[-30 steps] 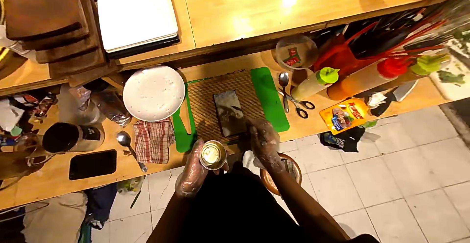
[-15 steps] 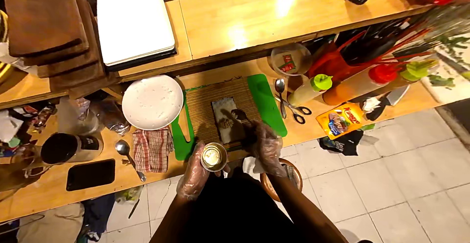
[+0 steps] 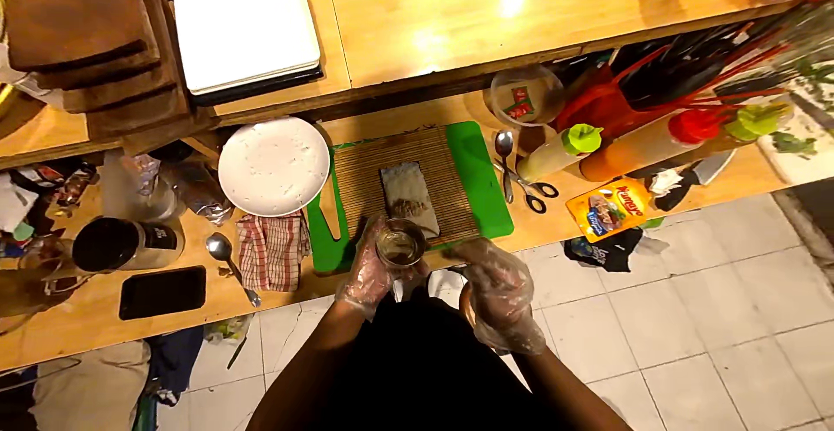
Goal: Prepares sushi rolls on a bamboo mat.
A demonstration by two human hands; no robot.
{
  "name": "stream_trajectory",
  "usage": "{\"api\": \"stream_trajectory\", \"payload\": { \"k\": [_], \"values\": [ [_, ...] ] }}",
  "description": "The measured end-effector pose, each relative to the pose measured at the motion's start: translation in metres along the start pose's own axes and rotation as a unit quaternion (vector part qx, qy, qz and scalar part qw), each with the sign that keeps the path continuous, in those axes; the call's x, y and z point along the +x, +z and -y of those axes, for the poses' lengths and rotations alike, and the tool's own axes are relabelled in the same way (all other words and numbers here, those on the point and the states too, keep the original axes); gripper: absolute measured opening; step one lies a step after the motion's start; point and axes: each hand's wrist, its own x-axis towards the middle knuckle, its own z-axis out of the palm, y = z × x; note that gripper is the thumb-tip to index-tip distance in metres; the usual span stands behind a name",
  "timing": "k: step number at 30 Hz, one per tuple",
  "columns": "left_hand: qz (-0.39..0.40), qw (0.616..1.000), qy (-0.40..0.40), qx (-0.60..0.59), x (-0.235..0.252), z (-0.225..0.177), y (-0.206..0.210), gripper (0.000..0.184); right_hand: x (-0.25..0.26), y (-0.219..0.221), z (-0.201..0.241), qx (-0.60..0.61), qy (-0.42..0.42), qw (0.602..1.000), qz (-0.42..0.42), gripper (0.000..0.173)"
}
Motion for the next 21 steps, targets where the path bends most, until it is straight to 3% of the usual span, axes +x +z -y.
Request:
{"api": "stream_trajectory", "payload": {
  "k": [5, 11, 14, 18, 21],
  "values": [
    [0.000, 1.000, -0.004, -0.010, -0.002, -0.008, 0.011, 0.052, -0.004, -0.010, -0.004, -0.059, -0.072, 0.995, 0.038, 0.030],
    [0.047, 0.997, 0.047, 0.027, -0.002, -0.008, 0.011, 0.040, 0.012, -0.019, 0.042, -0.063, -0.105, 0.992, -0.018, 0.024],
    [0.094, 0.994, 0.055, 0.027, -0.002, -0.011, 0.012, 0.043, 0.008, -0.021, 0.040, -0.078, -0.088, 0.993, 0.029, 0.027],
    [0.090, 0.991, 0.083, 0.056, -0.006, -0.015, 0.019, 0.039, 0.008, -0.022, 0.051, -0.107, -0.115, 0.988, -0.007, 0.026],
    [0.117, 0.988, 0.079, 0.061, -0.005, -0.016, 0.020, 0.044, 0.006, -0.023, 0.047, -0.112, -0.101, 0.989, 0.011, 0.026]
  ]
}}
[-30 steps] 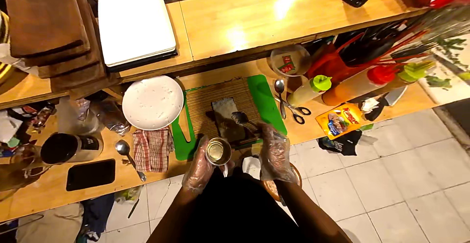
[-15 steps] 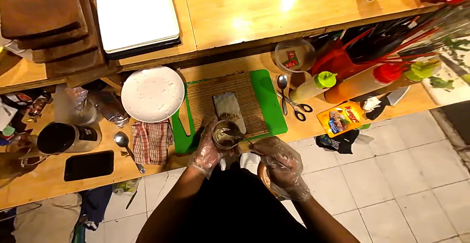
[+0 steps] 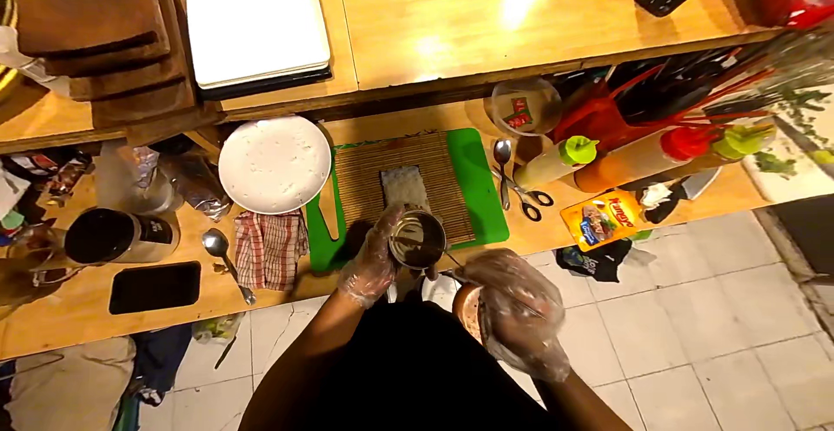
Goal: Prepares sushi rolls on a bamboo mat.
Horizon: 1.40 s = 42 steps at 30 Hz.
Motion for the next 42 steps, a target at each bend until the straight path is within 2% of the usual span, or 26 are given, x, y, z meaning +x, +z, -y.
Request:
{"api": "stream_trajectory", "payload": {
  "k": [6, 9, 12, 15, 20, 25, 29, 33, 37, 42],
  "values": [
    [-0.017, 1.000, 0.023, 0.012, 0.003, -0.001, 0.006, 0.033, 0.009, -0.006, 0.001, 0.052, 0.037, 0.998, 0.004, 0.024],
    [-0.019, 0.998, 0.031, 0.048, 0.000, 0.001, 0.005, 0.033, 0.025, -0.015, 0.014, 0.024, 0.074, 0.997, -0.014, 0.023],
    [-0.004, 0.998, -0.005, 0.064, 0.001, 0.002, 0.002, 0.036, 0.049, -0.023, 0.010, -0.016, 0.096, 0.994, 0.058, 0.028],
    [0.058, 0.996, -0.056, 0.044, 0.001, 0.009, -0.011, 0.048, 0.058, -0.024, 0.000, 0.017, 0.104, 0.986, 0.126, 0.030],
    [0.090, 0.992, -0.067, 0.052, -0.006, 0.014, -0.020, 0.053, 0.063, -0.024, -0.001, 0.079, 0.167, 0.967, 0.177, 0.022],
    [0.117, 0.989, -0.074, 0.044, -0.009, 0.014, -0.026, 0.056, 0.064, -0.013, -0.002, 0.120, 0.245, 0.940, 0.205, 0.026],
    [0.090, 0.991, -0.072, 0.060, -0.013, 0.013, -0.027, 0.045, 0.067, -0.009, -0.003, 0.133, 0.309, 0.921, 0.196, 0.023],
    [0.094, 0.990, -0.106, 0.006, -0.010, 0.020, -0.032, 0.053, 0.060, -0.001, -0.012, 0.152, 0.355, 0.907, 0.169, 0.023],
    [0.109, 0.988, -0.107, -0.001, -0.006, 0.023, -0.037, 0.063, 0.054, 0.006, -0.020, 0.209, 0.376, 0.895, 0.116, 0.027],
    [0.116, 0.989, -0.093, 0.015, -0.008, 0.016, -0.042, 0.063, 0.054, -0.001, -0.018, 0.215, 0.385, 0.895, 0.076, 0.026]
  ]
}}
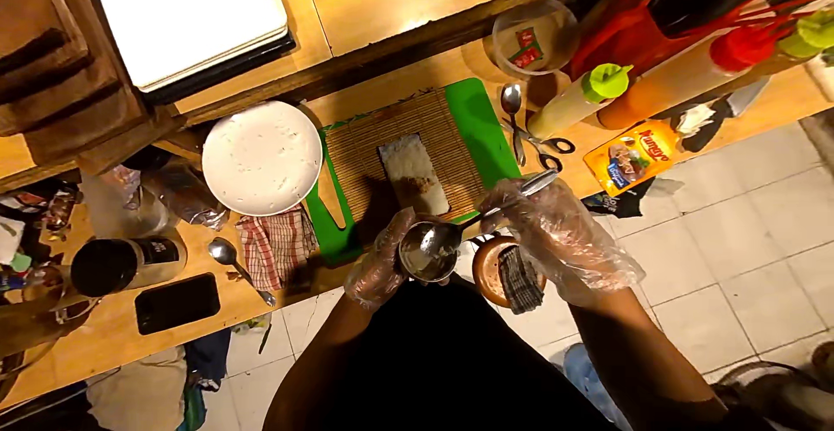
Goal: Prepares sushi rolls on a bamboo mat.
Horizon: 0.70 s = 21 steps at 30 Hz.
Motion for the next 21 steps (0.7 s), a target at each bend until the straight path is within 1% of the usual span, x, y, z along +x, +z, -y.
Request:
{"api": "stream_trajectory", "payload": {
  "k": [3, 5, 6, 7, 9, 11, 12, 14, 16, 19, 21],
  "values": [
    [-0.021, 0.999, 0.002, -0.034, -0.003, -0.001, -0.010, 0.060, -0.001, -0.005, 0.004, -0.009, -0.029, 0.996, -0.087, 0.025],
    [-0.010, 0.999, 0.004, -0.047, -0.006, 0.001, -0.024, 0.065, 0.004, -0.005, -0.003, -0.048, -0.077, 0.982, -0.163, 0.021],
    [-0.007, 0.999, 0.008, -0.046, -0.009, 0.001, -0.029, 0.068, 0.007, -0.005, -0.012, -0.075, -0.107, 0.974, -0.185, 0.021],
    [-0.003, 0.999, 0.014, -0.043, -0.012, 0.001, -0.034, 0.070, 0.010, -0.005, -0.024, -0.082, -0.141, 0.969, -0.187, 0.019],
    [-0.008, 0.999, 0.024, -0.048, -0.019, 0.003, -0.041, 0.073, 0.017, -0.004, -0.051, -0.114, -0.193, 0.961, -0.163, 0.019],
    [-0.031, 0.998, 0.026, -0.053, -0.023, 0.005, -0.046, 0.075, 0.024, -0.002, -0.073, -0.184, -0.213, 0.949, -0.140, 0.016],
    [-0.043, 0.997, 0.026, -0.050, -0.024, 0.006, -0.046, 0.075, 0.026, 0.000, -0.080, -0.211, -0.210, 0.944, -0.141, 0.015],
    [-0.048, 0.998, 0.029, -0.042, -0.025, 0.004, -0.046, 0.075, 0.027, 0.003, -0.085, -0.201, -0.218, 0.941, -0.165, 0.013],
    [-0.043, 0.998, 0.033, -0.042, -0.026, 0.002, -0.045, 0.076, 0.029, 0.005, -0.081, -0.185, -0.230, 0.941, -0.166, 0.012],
    [-0.025, 0.998, 0.040, -0.044, -0.025, 0.003, -0.045, 0.075, 0.037, 0.007, -0.083, -0.198, -0.241, 0.945, -0.094, 0.013],
    [-0.014, 0.999, 0.044, -0.026, -0.024, 0.003, -0.046, 0.076, 0.039, 0.006, -0.091, -0.193, -0.228, 0.952, -0.069, 0.013]
  ]
}}
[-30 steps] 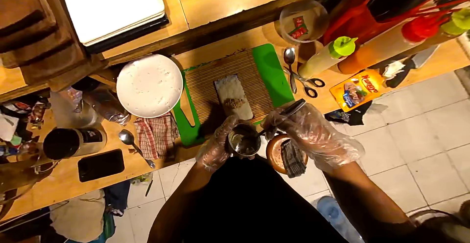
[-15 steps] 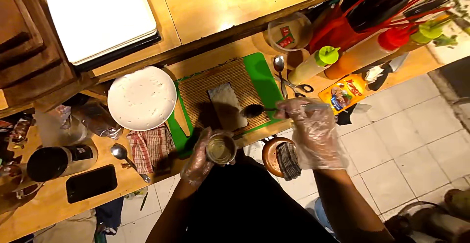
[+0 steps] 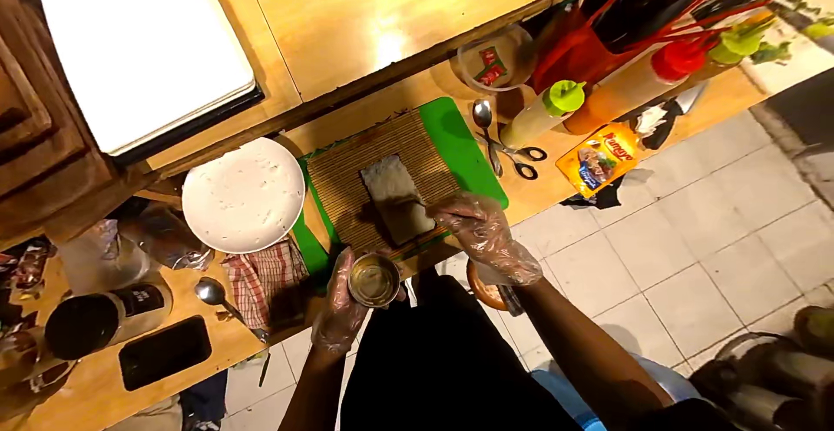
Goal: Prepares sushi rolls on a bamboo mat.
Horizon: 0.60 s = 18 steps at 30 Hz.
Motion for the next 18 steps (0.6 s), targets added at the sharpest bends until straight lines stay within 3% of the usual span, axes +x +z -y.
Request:
{"api": "stream_trajectory", "payload": {
  "k": [5, 11, 18],
  "values": [
    [-0.003, 1.000, 0.004, 0.005, -0.002, 0.002, -0.002, 0.074, 0.001, -0.007, 0.005, 0.009, 0.022, 0.999, -0.023, 0.014],
    [-0.012, 1.000, 0.002, -0.004, -0.011, 0.005, 0.002, 0.073, 0.010, 0.000, 0.001, 0.007, 0.028, 0.999, 0.035, 0.013],
    [-0.018, 1.000, 0.018, -0.016, -0.018, 0.007, -0.005, 0.073, 0.002, -0.010, 0.000, 0.013, 0.058, 0.998, -0.029, 0.013]
  ]
}}
